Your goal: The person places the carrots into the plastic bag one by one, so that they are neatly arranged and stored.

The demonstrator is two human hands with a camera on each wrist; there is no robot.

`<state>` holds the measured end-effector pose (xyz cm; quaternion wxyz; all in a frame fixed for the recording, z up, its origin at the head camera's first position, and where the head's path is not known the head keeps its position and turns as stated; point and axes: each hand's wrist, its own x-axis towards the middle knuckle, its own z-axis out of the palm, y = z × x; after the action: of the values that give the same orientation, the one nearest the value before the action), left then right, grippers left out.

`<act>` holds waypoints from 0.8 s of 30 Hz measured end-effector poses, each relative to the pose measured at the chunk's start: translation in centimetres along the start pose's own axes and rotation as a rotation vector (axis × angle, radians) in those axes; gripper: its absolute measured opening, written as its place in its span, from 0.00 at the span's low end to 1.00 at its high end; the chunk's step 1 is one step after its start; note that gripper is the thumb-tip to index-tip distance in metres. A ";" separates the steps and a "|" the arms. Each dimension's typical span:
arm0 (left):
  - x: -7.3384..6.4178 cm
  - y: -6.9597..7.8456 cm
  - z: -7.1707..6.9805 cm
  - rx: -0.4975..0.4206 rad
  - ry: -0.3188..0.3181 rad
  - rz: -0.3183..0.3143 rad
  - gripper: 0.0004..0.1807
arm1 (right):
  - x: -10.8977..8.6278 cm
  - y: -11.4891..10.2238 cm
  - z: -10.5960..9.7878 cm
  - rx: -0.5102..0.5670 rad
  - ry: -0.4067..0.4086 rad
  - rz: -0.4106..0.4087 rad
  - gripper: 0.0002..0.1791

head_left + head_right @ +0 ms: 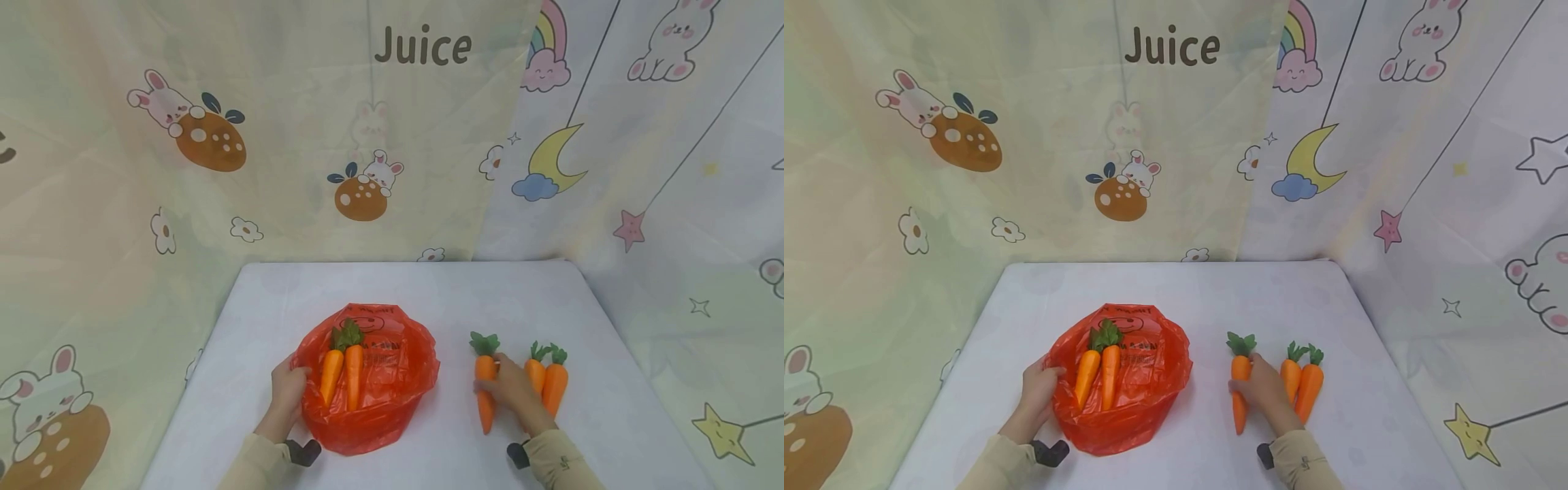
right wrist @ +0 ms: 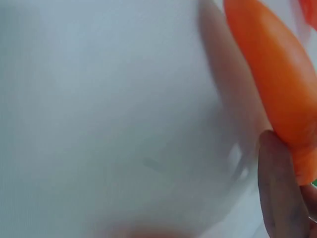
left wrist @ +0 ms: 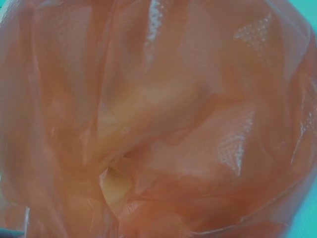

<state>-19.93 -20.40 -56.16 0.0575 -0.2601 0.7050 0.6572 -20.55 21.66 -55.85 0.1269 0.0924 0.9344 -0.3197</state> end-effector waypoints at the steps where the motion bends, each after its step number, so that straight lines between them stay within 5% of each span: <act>1: 0.0 0.0 0.0 -0.001 -0.002 0.000 0.30 | 0.0 -0.1 0.0 0.029 -0.006 -0.003 0.44; 9: -0.2 0.0 0.1 0.001 -0.003 -0.006 0.31 | -0.4 -1.7 0.2 0.387 -0.110 0.049 0.45; 18: -0.3 -0.2 0.2 0.011 0.003 -0.014 0.31 | -0.7 -3.3 -0.7 0.583 -0.178 0.059 0.49; 24: -0.4 -0.1 0.2 0.006 -0.002 -0.006 0.31 | -0.4 -4.9 -0.5 0.687 -0.225 -0.006 0.49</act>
<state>-19.61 -20.06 -56.14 0.0611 -0.2614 0.7062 0.6551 -21.48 18.14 -52.53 0.1894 0.0913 0.7528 -0.6238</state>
